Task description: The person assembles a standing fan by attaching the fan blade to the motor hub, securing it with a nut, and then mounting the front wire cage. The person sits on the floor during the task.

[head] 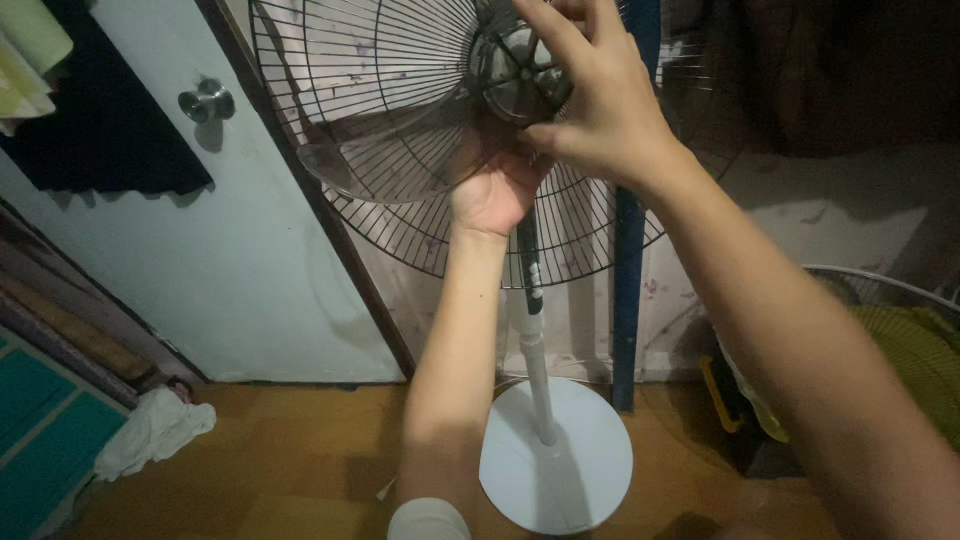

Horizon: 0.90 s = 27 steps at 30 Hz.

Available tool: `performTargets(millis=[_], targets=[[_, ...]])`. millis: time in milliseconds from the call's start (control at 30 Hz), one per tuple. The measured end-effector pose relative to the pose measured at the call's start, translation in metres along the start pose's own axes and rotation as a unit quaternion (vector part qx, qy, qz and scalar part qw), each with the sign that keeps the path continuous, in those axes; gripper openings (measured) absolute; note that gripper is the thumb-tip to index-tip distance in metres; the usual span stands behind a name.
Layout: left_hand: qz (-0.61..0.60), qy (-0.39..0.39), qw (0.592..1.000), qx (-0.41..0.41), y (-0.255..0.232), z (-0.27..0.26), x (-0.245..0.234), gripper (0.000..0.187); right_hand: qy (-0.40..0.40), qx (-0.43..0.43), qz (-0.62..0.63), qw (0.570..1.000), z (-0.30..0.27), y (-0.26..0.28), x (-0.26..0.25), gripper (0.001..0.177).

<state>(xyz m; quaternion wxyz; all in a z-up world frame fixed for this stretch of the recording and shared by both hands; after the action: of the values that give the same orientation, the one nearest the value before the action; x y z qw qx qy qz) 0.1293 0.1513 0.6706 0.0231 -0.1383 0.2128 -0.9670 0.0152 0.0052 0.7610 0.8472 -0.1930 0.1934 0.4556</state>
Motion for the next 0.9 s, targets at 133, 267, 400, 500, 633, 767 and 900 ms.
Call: performTargets(millis=[133, 267, 400, 500, 633, 767, 900], targets=[[0.019, -0.017, 1.0, -0.013, 0.0, 0.0, 0.009, 0.049, -0.012, 0.008, 0.019, 1.0, -0.003, 0.001, 0.001, 0.096], [-0.022, -0.005, 0.999, -0.026, 0.005, 0.004, 0.016, 0.049, -0.022, 0.028, -0.004, 0.999, -0.007, 0.003, 0.005, 0.095], [-0.023, -0.021, 0.999, -0.012, 0.007, 0.001, 0.02, 0.051, -0.041, 0.018, -0.026, 0.999, -0.013, 0.01, 0.006, 0.093], [-0.019, -0.017, 1.0, 0.003, 0.007, -0.005, 0.026, 0.053, -0.039, 0.016, -0.032, 0.999, -0.022, 0.017, 0.006, 0.097], [-0.009, 0.036, 0.999, 0.011, 0.005, -0.009, 0.032, 0.057, -0.039, 0.011, -0.027, 0.999, -0.025, 0.021, 0.007, 0.094], [0.054, -0.014, 0.998, 0.003, 0.003, -0.013, 0.028, 0.057, -0.048, 0.008, -0.022, 0.999, -0.028, 0.024, 0.009, 0.096], [0.055, 0.052, 0.997, -0.019, 0.002, -0.015, 0.04, 0.053, -0.056, 0.008, 0.05, 0.997, -0.034, 0.022, 0.01, 0.089]])
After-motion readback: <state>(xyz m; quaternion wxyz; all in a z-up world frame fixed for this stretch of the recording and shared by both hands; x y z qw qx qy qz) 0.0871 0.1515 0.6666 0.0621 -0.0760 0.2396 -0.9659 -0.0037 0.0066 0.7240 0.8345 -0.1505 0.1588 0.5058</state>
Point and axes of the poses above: each hand's wrist, its own z-axis towards the middle knuckle, its own x-axis out of the palm, y = z × x, the point moved 5 cm from there along z, towards the middle knuckle, and after that the axes turned 14 degrees about y, right-handed, at the moved point
